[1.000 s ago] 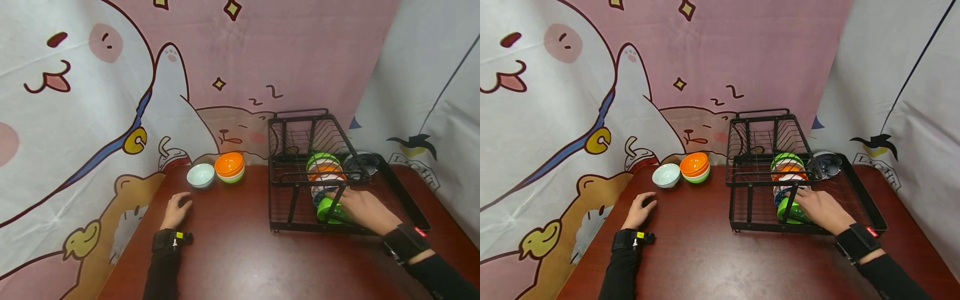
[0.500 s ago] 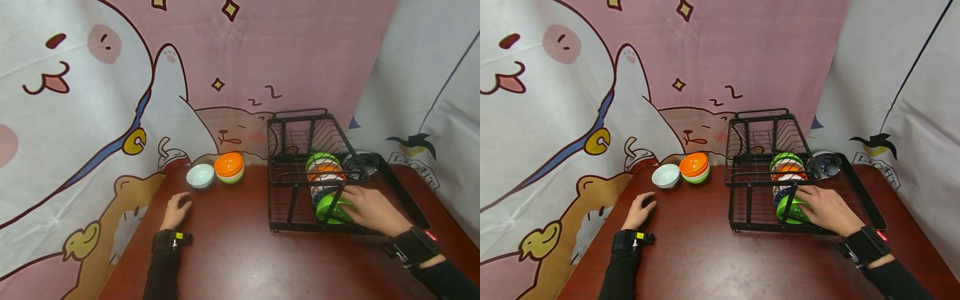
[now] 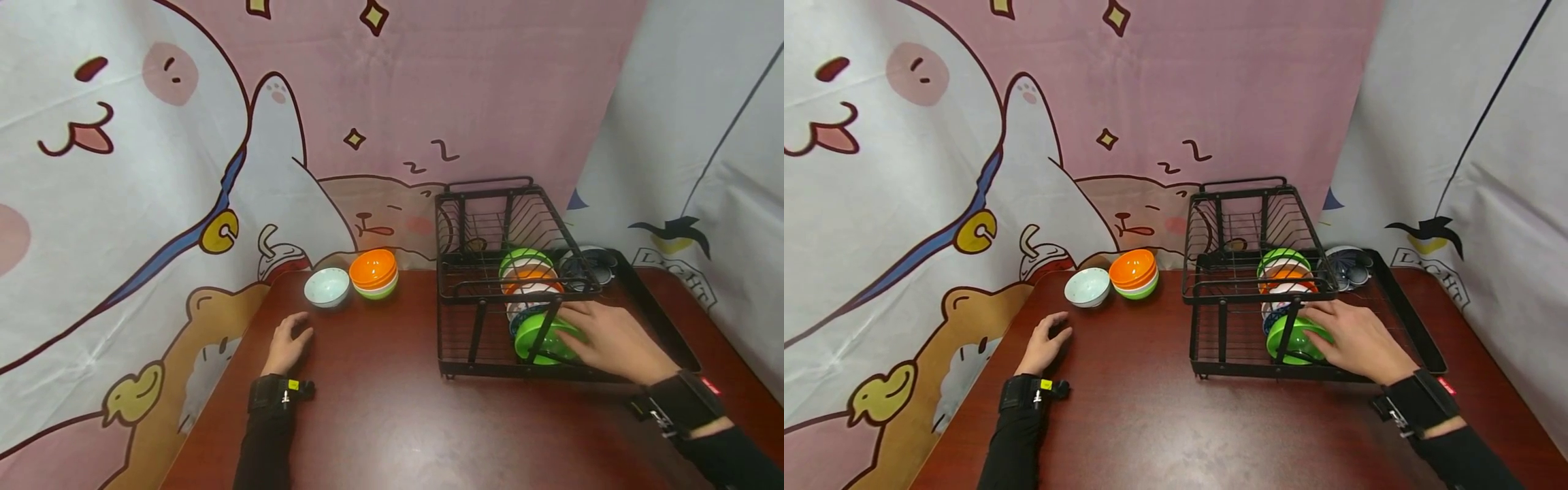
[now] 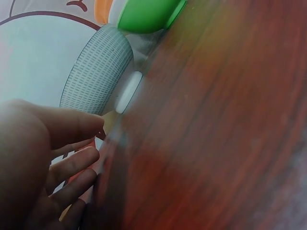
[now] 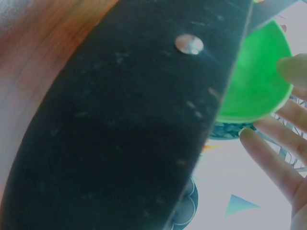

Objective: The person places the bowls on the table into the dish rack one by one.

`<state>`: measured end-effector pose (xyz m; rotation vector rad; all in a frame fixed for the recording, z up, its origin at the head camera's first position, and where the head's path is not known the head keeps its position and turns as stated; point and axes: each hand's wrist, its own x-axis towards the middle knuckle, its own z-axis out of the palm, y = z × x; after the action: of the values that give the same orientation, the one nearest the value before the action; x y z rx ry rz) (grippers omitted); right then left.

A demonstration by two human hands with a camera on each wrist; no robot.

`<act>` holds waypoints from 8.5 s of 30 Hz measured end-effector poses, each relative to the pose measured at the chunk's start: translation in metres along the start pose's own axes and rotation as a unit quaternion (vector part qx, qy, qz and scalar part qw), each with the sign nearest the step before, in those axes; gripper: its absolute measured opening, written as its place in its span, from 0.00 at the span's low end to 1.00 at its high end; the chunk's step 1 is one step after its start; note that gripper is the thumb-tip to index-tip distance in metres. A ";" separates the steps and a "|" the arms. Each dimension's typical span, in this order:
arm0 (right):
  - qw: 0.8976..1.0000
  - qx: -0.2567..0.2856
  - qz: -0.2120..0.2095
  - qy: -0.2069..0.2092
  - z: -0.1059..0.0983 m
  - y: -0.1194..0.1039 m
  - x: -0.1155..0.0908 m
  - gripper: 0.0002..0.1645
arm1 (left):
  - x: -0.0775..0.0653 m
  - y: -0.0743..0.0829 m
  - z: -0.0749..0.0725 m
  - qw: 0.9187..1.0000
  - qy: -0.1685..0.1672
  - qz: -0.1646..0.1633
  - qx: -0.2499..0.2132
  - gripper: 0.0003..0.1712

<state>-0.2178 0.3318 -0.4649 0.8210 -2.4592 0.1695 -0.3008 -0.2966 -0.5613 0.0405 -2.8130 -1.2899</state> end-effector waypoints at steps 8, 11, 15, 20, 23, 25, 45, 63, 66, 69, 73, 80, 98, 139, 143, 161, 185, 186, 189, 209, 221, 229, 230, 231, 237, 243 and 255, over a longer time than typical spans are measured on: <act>1.000 0.002 0.023 -0.004 -0.006 -0.002 0.001 0.24 | 0.004 0.008 -0.002 1.000 0.017 0.012 -0.014 0.30; 0.999 0.000 0.038 -0.009 -0.009 -0.002 0.001 0.23 | 0.009 0.017 -0.001 1.000 0.022 -0.007 -0.020 0.31; 0.999 0.006 0.049 -0.013 -0.012 -0.002 0.001 0.22 | 0.019 0.030 -0.001 0.999 0.017 -0.033 -0.028 0.34; 0.997 0.026 0.064 0.016 -0.017 0.003 -0.001 0.23 | 0.034 0.045 -0.002 0.999 0.016 -0.046 -0.023 0.35; 0.995 0.038 0.084 0.037 -0.022 0.009 -0.001 0.24 | 0.041 0.051 -0.002 0.998 0.016 -0.060 -0.024 0.34; 0.993 0.042 0.101 0.042 -0.026 0.014 -0.002 0.25 | 0.044 0.053 -0.001 0.997 0.010 -0.072 -0.027 0.33; 0.900 0.195 0.375 -0.110 -0.013 0.066 -0.024 0.41 | 0.063 0.057 0.019 0.981 0.020 -0.153 -0.114 0.34; 0.904 0.174 0.354 -0.162 -0.001 0.073 -0.030 0.40 | 0.067 0.057 0.014 0.983 0.026 -0.156 -0.089 0.34; 0.905 0.172 0.353 -0.163 -0.005 0.076 -0.028 0.40 | 0.062 0.061 0.007 0.987 0.021 -0.143 -0.067 0.35; 0.907 0.165 0.352 -0.160 -0.019 0.080 -0.020 0.40 | 0.060 0.070 -0.005 0.992 0.023 -0.116 -0.048 0.35; 0.917 0.165 0.338 -0.136 -0.045 0.083 0.005 0.40 | 0.064 0.097 -0.029 0.995 0.054 -0.075 -0.022 0.34; 0.929 0.164 0.319 -0.092 -0.096 0.080 0.057 0.40 | 0.064 0.187 -0.069 0.995 0.074 0.008 -0.073 0.32; 0.918 0.216 0.325 -0.074 -0.123 0.075 0.097 0.43 | 0.033 0.284 -0.064 0.988 0.008 0.120 -0.095 0.28; 0.831 0.474 0.260 -0.129 -0.107 -0.047 0.220 0.30 | -0.005 0.405 0.025 0.961 -0.094 0.255 -0.054 0.19; 0.830 0.475 0.263 -0.127 -0.105 -0.046 0.218 0.27 | -0.007 0.403 0.027 0.958 -0.101 0.262 -0.060 0.21; 0.824 0.491 0.260 -0.113 -0.098 -0.045 0.215 0.26 | -0.010 0.397 0.034 0.958 -0.108 0.260 -0.063 0.22; 0.836 0.464 0.282 -0.084 -0.113 -0.003 0.181 0.27 | 0.027 0.163 -0.021 0.985 -0.006 0.164 0.054 0.27; 0.833 0.469 0.281 -0.082 -0.113 -0.001 0.179 0.27 | 0.025 0.147 -0.021 0.986 -0.006 0.154 0.060 0.27; 0.830 0.475 0.281 -0.081 -0.116 0.009 0.171 0.30 | 0.017 0.108 -0.019 0.989 -0.007 0.125 0.075 0.27; 0.813 0.459 0.356 -0.037 -0.113 0.088 0.093 0.16 | -0.009 0.015 0.017 0.991 -0.030 0.107 0.078 0.31; 0.859 0.320 0.400 0.012 -0.104 0.097 0.058 0.38 | -0.007 0.017 0.023 0.994 -0.041 0.085 0.048 0.30; 0.951 0.039 0.306 -0.002 -0.085 0.103 0.055 0.28 | -0.007 0.024 0.022 0.996 -0.049 0.070 0.041 0.30; 0.958 0.011 0.285 -0.011 -0.081 0.103 0.055 0.30 | -0.007 0.024 0.021 0.996 -0.049 0.069 0.041 0.29; 0.967 -0.011 0.255 -0.014 -0.078 0.102 0.054 0.32 | -0.007 0.025 0.021 0.996 -0.048 0.069 0.042 0.29; 0.988 -0.088 0.089 -0.089 -0.058 0.105 0.046 0.45 | -0.006 0.022 0.021 0.996 -0.047 0.069 0.042 0.29; 0.977 -0.139 -0.009 -0.161 -0.033 0.111 0.049 0.39 | -0.006 0.020 0.024 0.996 -0.039 0.072 0.041 0.29; 0.975 -0.063 0.015 -0.213 0.005 0.121 0.046 0.22 | -0.007 0.022 0.023 0.996 -0.038 0.069 0.038 0.28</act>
<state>-0.3223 0.4036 -0.4391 0.8326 -2.8463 -0.1708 -0.2951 -0.2652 -0.5598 -0.2004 -2.8683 -1.1808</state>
